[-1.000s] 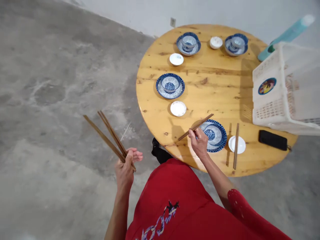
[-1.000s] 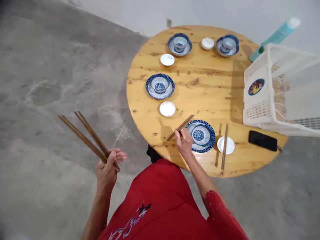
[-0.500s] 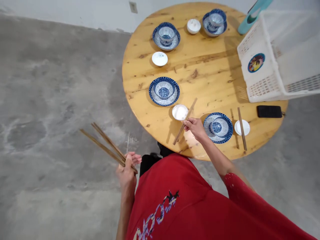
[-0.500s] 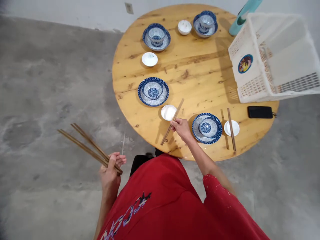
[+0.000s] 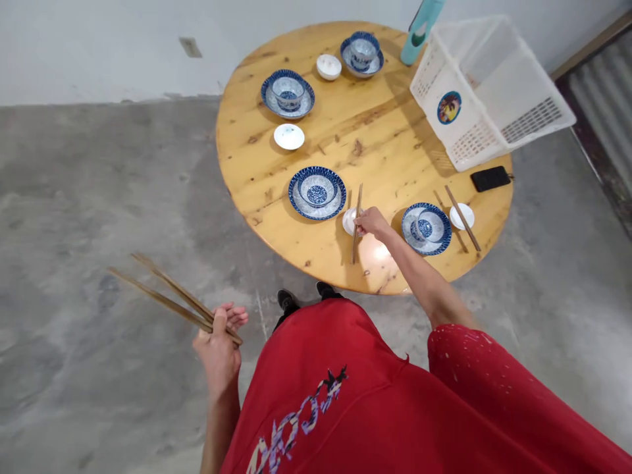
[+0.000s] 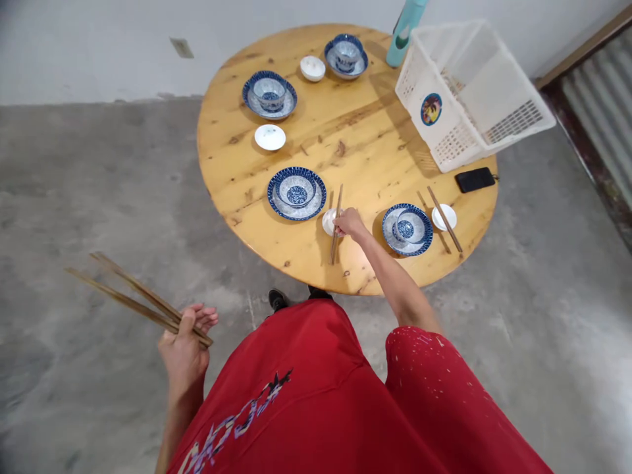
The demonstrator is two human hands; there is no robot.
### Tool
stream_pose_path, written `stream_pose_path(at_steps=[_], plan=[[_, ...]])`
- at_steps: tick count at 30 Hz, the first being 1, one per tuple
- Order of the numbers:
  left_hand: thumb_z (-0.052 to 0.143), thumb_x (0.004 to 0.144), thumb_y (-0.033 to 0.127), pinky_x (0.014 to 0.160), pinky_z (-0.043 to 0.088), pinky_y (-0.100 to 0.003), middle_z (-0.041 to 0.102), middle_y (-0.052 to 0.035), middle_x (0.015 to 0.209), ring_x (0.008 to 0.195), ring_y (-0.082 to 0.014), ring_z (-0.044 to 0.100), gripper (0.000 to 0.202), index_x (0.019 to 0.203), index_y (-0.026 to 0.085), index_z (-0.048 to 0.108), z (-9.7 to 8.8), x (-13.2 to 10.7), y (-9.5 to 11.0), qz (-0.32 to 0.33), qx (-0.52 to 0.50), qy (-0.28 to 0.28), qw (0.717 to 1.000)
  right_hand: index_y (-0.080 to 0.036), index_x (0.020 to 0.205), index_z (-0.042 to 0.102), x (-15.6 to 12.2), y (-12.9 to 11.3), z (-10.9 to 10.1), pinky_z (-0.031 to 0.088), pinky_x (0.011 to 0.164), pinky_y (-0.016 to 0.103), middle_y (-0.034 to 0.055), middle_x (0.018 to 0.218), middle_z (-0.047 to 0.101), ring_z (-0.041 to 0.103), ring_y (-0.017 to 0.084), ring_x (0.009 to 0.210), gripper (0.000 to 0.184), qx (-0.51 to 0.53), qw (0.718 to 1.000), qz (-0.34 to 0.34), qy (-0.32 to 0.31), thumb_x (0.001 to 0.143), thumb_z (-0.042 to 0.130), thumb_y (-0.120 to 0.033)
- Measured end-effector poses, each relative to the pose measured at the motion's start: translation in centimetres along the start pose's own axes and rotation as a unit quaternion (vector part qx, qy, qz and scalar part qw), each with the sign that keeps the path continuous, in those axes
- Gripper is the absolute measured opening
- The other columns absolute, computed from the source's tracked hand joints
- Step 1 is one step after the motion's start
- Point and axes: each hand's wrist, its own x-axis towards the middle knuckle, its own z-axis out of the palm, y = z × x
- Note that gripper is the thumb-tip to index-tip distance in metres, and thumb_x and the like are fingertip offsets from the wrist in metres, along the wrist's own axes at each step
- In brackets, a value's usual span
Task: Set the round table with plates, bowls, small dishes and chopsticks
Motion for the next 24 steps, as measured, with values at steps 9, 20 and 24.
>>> stream_pose_path(at_steps=[9, 20, 24], plan=[[0.071, 0.077, 0.043, 0.068, 0.056, -0.029, 0.071, -0.0016, 0.071, 0.062, -0.0145, 0.067, 0.031, 0.09, 0.015, 0.064, -0.7, 3.2, 0.2, -0.021, 0.037, -0.055, 0.998, -0.012, 0.059, 0.058, -0.5, 0.4, 0.4, 0.049, 0.047, 0.019, 0.001, 0.043, 0.055, 0.054, 0.011, 0.042, 0.025, 0.007, 0.999, 0.009, 0.031, 0.08, 0.066, -0.001], [0.071, 0.076, 0.044, 0.068, 0.056, -0.029, 0.071, -0.0018, 0.072, 0.062, -0.0145, 0.067, 0.033, 0.091, 0.015, 0.065, 0.1, 3.8, 0.0, -0.014, 0.049, -0.089, 0.995, -0.016, 0.055, 0.058, -0.3, 0.9, 0.3, 0.051, 0.054, 0.022, 0.0037, 0.046, 0.059, 0.059, 0.014, 0.049, 0.025, -0.076, 0.996, -0.023, 0.033, 0.075, 0.065, -0.003], [0.074, 0.073, 0.044, 0.065, 0.055, -0.028, 0.071, -0.0019, 0.071, 0.06, -0.0137, 0.067, 0.035, 0.09, 0.015, 0.066, 0.5, 3.4, -0.1, -0.026, 0.034, -0.08, 0.996, -0.016, 0.054, 0.058, -0.1, 0.4, 0.4, 0.054, 0.056, 0.025, 0.0044, 0.048, 0.059, 0.061, 0.016, 0.05, 0.026, -0.082, 0.996, -0.014, 0.035, 0.076, 0.063, -0.003]])
